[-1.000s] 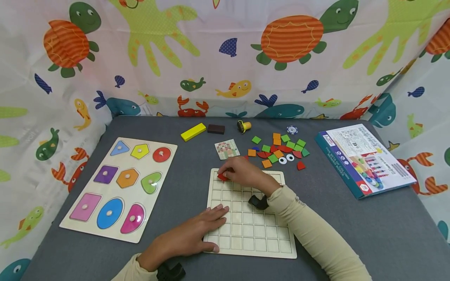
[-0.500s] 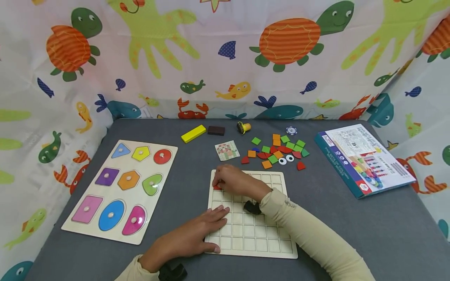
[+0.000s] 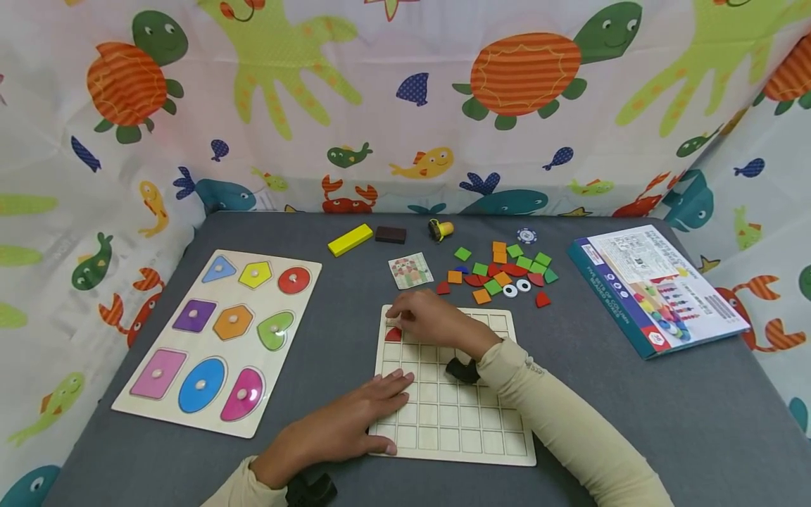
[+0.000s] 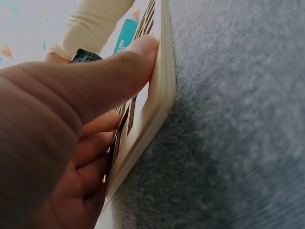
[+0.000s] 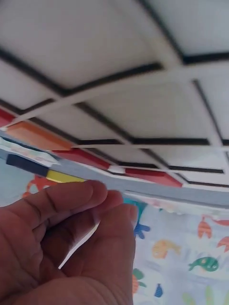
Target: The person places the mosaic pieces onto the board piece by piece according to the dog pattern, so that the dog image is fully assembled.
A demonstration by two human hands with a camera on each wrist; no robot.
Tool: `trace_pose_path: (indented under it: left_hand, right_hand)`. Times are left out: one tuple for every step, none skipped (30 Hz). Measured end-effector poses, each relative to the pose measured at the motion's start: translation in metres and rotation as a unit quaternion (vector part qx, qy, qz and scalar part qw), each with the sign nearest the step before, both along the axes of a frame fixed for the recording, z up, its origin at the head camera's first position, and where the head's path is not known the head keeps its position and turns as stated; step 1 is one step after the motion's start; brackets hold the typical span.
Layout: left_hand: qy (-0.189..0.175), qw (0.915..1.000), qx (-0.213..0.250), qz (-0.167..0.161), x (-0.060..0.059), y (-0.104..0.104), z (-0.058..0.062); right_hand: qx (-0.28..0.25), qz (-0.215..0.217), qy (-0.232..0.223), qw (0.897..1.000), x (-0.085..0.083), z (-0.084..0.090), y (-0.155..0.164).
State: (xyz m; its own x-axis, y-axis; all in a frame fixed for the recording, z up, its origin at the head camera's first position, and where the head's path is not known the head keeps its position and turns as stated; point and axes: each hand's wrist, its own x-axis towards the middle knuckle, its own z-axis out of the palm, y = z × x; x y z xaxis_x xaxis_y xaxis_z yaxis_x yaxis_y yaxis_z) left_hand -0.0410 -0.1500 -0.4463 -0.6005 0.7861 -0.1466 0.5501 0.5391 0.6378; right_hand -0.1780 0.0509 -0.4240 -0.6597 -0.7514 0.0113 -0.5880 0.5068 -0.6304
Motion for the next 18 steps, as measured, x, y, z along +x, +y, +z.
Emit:
trace_pose_path:
  left_hand:
    - [0.004,1.0,-0.002,-0.002,0.0,0.0,0.0]
    - [0.013,0.9999,-0.004,-0.005,0.001,0.0,-0.001]
    - [0.018,0.9998,-0.006,-0.007,0.001,0.0,-0.001]
    - [0.026,0.9996,-0.007,-0.011,0.001,0.0,-0.001]
    - [0.034,0.9993,-0.006,-0.017,0.001,-0.001,-0.002]
    - [0.044,0.9987,-0.005,-0.024,0.001,-0.001,-0.003]
    - [0.048,0.9984,-0.003,-0.03,0.001,-0.001,-0.003]
    - [0.054,0.9979,0.001,-0.037,0.002,-0.001,-0.004]
    - [0.057,0.9974,0.004,-0.044,0.002,-0.001,-0.004]
    - [0.063,0.9966,0.006,-0.052,0.002,-0.001,-0.004]
    - [0.065,0.996,0.008,-0.06,0.002,-0.001,-0.004]
    - [0.07,0.9954,0.009,-0.066,0.002,-0.002,-0.005]
    - [0.071,0.9949,0.011,-0.071,0.001,-0.002,-0.005]
    - [0.076,0.9942,0.011,-0.076,0.001,-0.003,-0.005]
    - [0.079,0.9936,0.012,-0.08,0.0,-0.003,-0.005]
    - [0.081,0.9932,0.014,-0.083,0.0,-0.003,-0.004]
    - [0.082,0.9929,0.015,-0.085,-0.001,-0.003,-0.004]
    - [0.08,0.9928,0.016,-0.087,-0.002,-0.003,-0.004]
  right_hand:
    - [-0.005,-0.007,0.001,1.0,-0.002,0.0,0.002]
    - [-0.007,-0.015,0.0,1.0,-0.004,-0.001,0.004]
    - [-0.008,-0.025,-0.004,1.0,-0.006,-0.001,0.006]
    - [-0.009,-0.034,-0.007,0.999,-0.008,-0.001,0.009]
    - [-0.009,-0.044,-0.011,0.999,-0.011,-0.002,0.012]
    - [-0.009,-0.054,-0.017,0.998,-0.014,-0.003,0.015]
    - [-0.009,-0.065,-0.027,0.997,-0.016,-0.003,0.019]
    - [-0.008,-0.077,-0.035,0.996,-0.019,-0.004,0.023]
    - [-0.008,-0.089,-0.043,0.995,-0.021,-0.005,0.027]
    - [-0.007,-0.098,-0.047,0.994,-0.023,-0.005,0.031]
    - [-0.006,-0.106,-0.051,0.993,-0.026,-0.006,0.035]
    - [-0.006,-0.113,-0.053,0.992,-0.028,-0.006,0.039]
    - [-0.006,-0.119,-0.054,0.991,-0.03,-0.006,0.043]
    - [-0.004,-0.124,-0.051,0.991,-0.031,-0.006,0.047]
    - [-0.002,-0.129,-0.049,0.99,-0.033,-0.005,0.051]
    - [0.0,-0.134,-0.045,0.99,-0.034,-0.004,0.055]
    - [0.001,-0.139,-0.041,0.989,-0.035,-0.003,0.059]
    - [0.003,-0.147,-0.037,0.988,-0.036,-0.002,0.064]
